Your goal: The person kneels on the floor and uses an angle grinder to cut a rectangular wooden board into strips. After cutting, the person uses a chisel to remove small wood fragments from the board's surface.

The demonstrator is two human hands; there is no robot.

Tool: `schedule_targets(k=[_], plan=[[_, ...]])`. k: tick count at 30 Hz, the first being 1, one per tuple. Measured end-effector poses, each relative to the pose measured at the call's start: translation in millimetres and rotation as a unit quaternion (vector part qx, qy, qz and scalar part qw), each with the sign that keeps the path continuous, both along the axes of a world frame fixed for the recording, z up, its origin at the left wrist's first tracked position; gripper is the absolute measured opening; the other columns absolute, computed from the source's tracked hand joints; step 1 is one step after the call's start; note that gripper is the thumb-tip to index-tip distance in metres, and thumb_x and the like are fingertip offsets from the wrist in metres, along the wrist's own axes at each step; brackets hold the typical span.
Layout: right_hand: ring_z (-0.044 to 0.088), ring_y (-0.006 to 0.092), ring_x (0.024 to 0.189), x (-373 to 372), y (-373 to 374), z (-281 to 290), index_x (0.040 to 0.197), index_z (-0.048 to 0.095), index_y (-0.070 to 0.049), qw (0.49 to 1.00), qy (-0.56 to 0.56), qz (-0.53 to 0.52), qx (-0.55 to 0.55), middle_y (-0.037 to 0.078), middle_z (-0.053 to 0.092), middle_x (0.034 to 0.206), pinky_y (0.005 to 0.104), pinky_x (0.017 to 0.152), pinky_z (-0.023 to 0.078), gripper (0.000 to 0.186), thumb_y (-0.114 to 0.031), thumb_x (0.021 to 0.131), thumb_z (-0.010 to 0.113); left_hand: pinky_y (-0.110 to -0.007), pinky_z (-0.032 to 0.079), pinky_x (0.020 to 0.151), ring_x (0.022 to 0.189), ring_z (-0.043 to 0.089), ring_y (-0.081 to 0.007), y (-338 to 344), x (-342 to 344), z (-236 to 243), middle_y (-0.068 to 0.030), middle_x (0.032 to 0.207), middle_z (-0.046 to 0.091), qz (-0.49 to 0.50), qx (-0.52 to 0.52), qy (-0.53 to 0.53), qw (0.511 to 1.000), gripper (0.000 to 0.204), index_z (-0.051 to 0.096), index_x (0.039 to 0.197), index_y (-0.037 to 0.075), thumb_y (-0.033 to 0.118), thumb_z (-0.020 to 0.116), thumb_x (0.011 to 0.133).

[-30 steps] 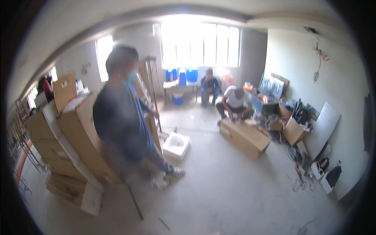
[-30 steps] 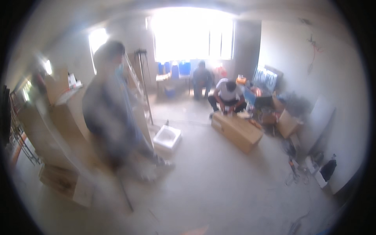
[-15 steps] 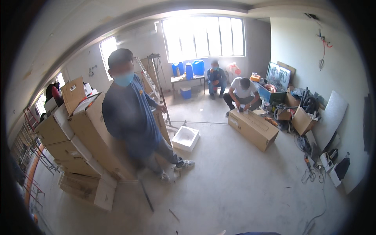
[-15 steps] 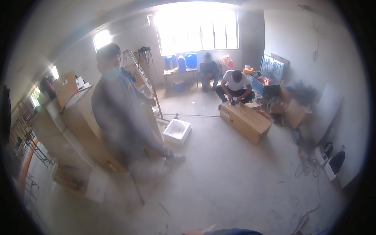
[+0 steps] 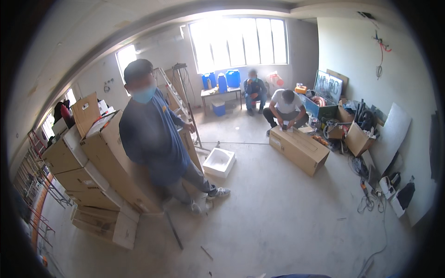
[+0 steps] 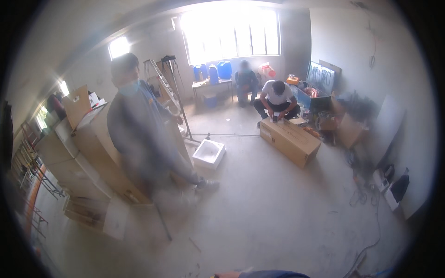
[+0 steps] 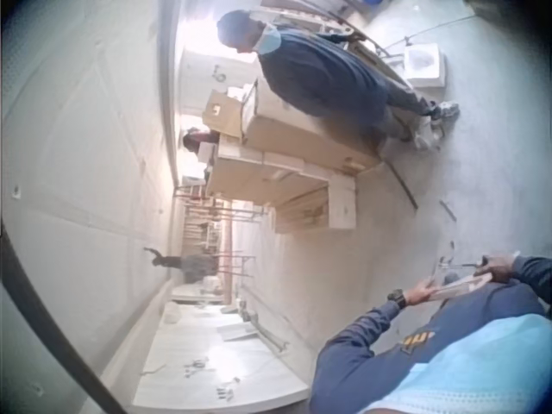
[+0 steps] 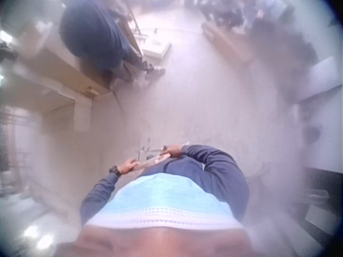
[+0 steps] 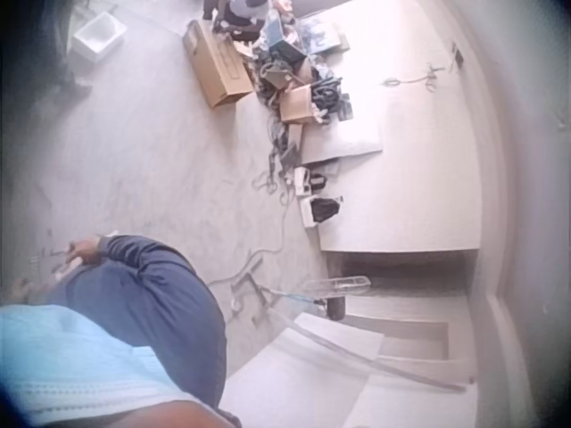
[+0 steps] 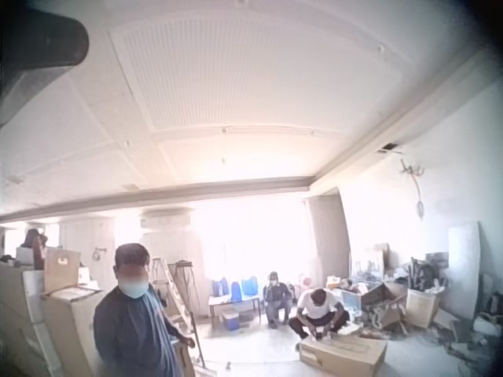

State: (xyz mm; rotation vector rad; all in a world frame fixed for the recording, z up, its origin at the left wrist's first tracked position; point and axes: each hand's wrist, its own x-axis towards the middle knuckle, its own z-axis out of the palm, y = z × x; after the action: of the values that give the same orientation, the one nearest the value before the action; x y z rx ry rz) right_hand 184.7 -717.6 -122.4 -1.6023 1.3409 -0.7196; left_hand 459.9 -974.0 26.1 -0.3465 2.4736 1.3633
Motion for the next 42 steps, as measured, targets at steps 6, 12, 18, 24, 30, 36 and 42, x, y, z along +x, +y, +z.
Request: schedule_targets(k=[6, 12, 18, 24, 30, 36, 42], plan=[[0.063, 0.0437, 0.123, 2.3, 4.7, 25.0, 0.138, 0.069, -0.02, 0.999, 0.03, -0.015, 0.016, 0.024, 0.065, 0.137, 0.0513, 0.105, 0.049, 0.042, -0.022, 0.097, 0.065, -0.05, 0.051, 0.065, 0.068, 0.067, -0.0372, 15.8, -20.7, 67.1, -0.0232, 0.077, 0.07, 0.105, -0.031, -0.119, 0.987, 0.05, 0.074, 0.085, 0.0, 0.046, 0.06, 0.1], [0.062, 0.0451, 0.125, 1.9, 12.9, 36.2, 0.141, 0.067, -0.021, 0.999, 0.035, -0.025, 0.018, 0.024, 0.064, 0.139, 0.0525, 0.105, 0.05, 0.047, -0.023, 0.094, 0.069, -0.055, 0.05, 0.067, 0.074, 0.066, -0.0476, 38.0, -22.1, 82.8, -0.0283, 0.079, 0.068, 0.145, -0.174, -0.076, 0.971, 0.05, 0.074, 0.076, 0.003, 0.045, 0.06, 0.1], [0.062, 0.0445, 0.126, -3.8, 11.4, 45.4, 0.141, 0.068, -0.022, 0.998, 0.039, -0.018, 0.039, 0.025, 0.062, 0.14, 0.0528, 0.105, 0.05, 0.045, -0.026, 0.097, 0.066, -0.052, 0.05, 0.069, 0.078, 0.067, -0.0439, 39.1, -24.5, 88.6, -0.0273, 0.083, 0.067, 0.125, -0.109, -0.051, 0.985, 0.047, 0.07, 0.084, 0.002, 0.045, 0.061, 0.1], [0.062, 0.0456, 0.126, -4.9, 13.5, 32.8, 0.14, 0.069, -0.023, 0.998, 0.035, -0.009, 0.056, 0.025, 0.062, 0.14, 0.0534, 0.106, 0.048, 0.042, -0.029, 0.099, 0.064, -0.048, 0.049, 0.067, 0.073, 0.065, -0.0317, 32.0, -24.5, 78.7, -0.0237, 0.082, 0.067, 0.115, 0.036, -0.091, 0.989, 0.046, 0.066, 0.093, -0.001, 0.045, 0.064, 0.101], [0.063, 0.0413, 0.12, 1.7, 18.8, 20.9, 0.155, 0.05, -0.022, 0.997, 0.056, -0.002, -0.057, 0.02, 0.065, 0.122, 0.05, 0.099, 0.052, 0.049, -0.017, 0.106, 0.052, -0.046, 0.048, 0.064, 0.073, 0.063, -0.0284, 31.1, -29.6, 68.4, -0.0219, 0.082, 0.068, 0.143, 0.027, -0.047, 0.988, 0.05, 0.066, 0.093, -0.004, 0.046, 0.068, 0.099], [0.061, 0.0463, 0.127, -11.8, 15.1, 49.6, 0.139, 0.07, -0.023, 0.994, 0.035, -0.033, 0.093, 0.025, 0.062, 0.14, 0.0538, 0.107, 0.048, 0.041, -0.03, 0.099, 0.064, -0.041, 0.044, 0.059, 0.07, 0.055, -0.0173, 27.0, -31.3, 68.5, -0.007, 0.075, 0.062, 0.138, 0.158, -0.061, 0.976, 0.043, 0.067, 0.088, 0.001, 0.043, 0.069, 0.101], [0.061, 0.045, 0.127, -5.8, 13.6, 49.5, 0.136, 0.071, -0.022, 0.999, 0.008, -0.009, 0.042, 0.025, 0.061, 0.142, 0.0536, 0.106, 0.049, 0.044, -0.035, 0.094, 0.072, -0.038, 0.04, 0.057, 0.07, 0.048, -0.0126, 28.7, -18.5, 44.2, 0.0008, 0.074, 0.053, 0.054, 0.156, -0.099, 0.981, 0.044, 0.065, 0.084, 0.002, 0.043, 0.067, 0.102]])
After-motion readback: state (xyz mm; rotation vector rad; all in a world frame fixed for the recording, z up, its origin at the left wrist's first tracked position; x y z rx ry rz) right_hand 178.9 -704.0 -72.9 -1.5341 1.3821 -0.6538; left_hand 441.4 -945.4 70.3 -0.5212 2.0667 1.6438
